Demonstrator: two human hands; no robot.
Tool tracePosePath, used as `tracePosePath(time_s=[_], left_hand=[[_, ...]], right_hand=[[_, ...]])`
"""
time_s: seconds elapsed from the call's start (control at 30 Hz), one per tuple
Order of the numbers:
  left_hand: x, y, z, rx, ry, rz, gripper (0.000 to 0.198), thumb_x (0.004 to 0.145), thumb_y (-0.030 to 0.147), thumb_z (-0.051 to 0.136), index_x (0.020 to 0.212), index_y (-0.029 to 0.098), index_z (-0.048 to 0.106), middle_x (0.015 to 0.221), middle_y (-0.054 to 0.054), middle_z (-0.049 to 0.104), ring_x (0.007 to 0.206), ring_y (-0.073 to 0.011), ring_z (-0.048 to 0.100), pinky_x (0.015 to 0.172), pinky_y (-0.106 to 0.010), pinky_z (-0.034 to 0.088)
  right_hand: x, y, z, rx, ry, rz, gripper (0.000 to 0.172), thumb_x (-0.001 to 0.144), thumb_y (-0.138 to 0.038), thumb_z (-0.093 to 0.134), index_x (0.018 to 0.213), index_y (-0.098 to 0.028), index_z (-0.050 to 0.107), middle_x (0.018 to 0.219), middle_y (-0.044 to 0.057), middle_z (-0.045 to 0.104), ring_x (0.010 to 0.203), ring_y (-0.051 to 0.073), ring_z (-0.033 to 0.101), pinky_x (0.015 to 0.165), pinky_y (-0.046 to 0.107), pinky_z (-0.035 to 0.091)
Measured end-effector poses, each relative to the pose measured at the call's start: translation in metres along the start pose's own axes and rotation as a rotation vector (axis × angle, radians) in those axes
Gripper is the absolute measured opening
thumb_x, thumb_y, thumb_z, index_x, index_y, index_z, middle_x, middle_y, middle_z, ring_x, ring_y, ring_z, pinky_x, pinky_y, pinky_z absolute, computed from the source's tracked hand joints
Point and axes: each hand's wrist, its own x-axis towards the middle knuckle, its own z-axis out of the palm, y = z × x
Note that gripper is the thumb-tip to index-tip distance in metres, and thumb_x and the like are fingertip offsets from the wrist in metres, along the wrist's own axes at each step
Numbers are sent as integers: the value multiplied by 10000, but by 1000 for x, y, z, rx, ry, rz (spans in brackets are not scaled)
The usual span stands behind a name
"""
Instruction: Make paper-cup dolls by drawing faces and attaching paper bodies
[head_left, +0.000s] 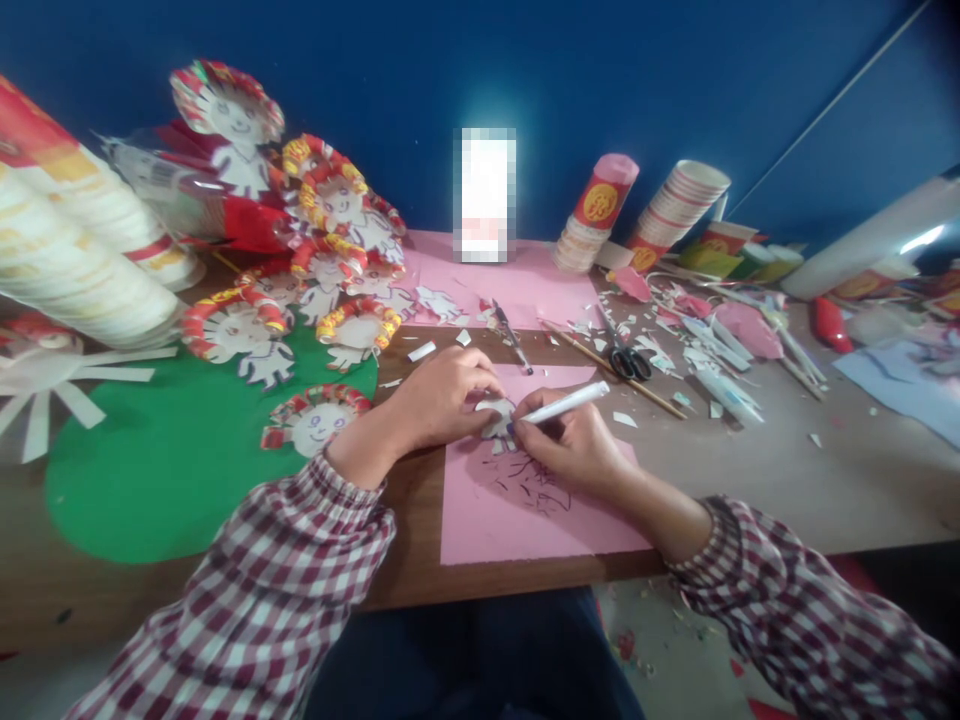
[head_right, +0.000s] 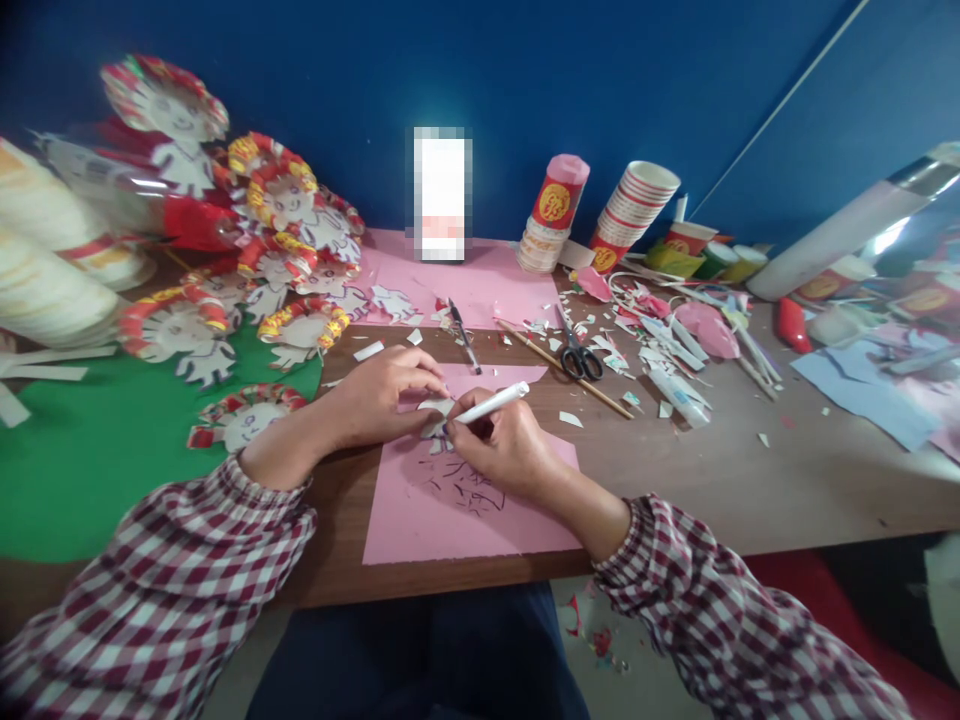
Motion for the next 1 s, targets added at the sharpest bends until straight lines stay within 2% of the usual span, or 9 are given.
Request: tracePosePath(time_s=[0.63, 1.0], left_hand=[[0, -1, 0, -10, 0, 10, 251, 811, 407, 616, 928, 208, 716, 1033, -65, 646, 936, -209, 578, 835, -360, 455], [0, -1, 1, -1, 12, 15, 233, 810, 386, 618, 921, 207, 716, 1026, -62, 648, 926, -207, 585, 821, -354, 453]], right_hand=[[1, -1, 1, 26, 22, -12, 73, 845, -221, 569, 816, -159, 594, 661, -1, 594, 559, 91, 499, 511, 209, 390], [-1, -2, 2, 80, 12, 25, 53, 842, -214, 565, 821, -166, 573, 629, -22, 549, 532, 82, 463, 482, 200, 361]])
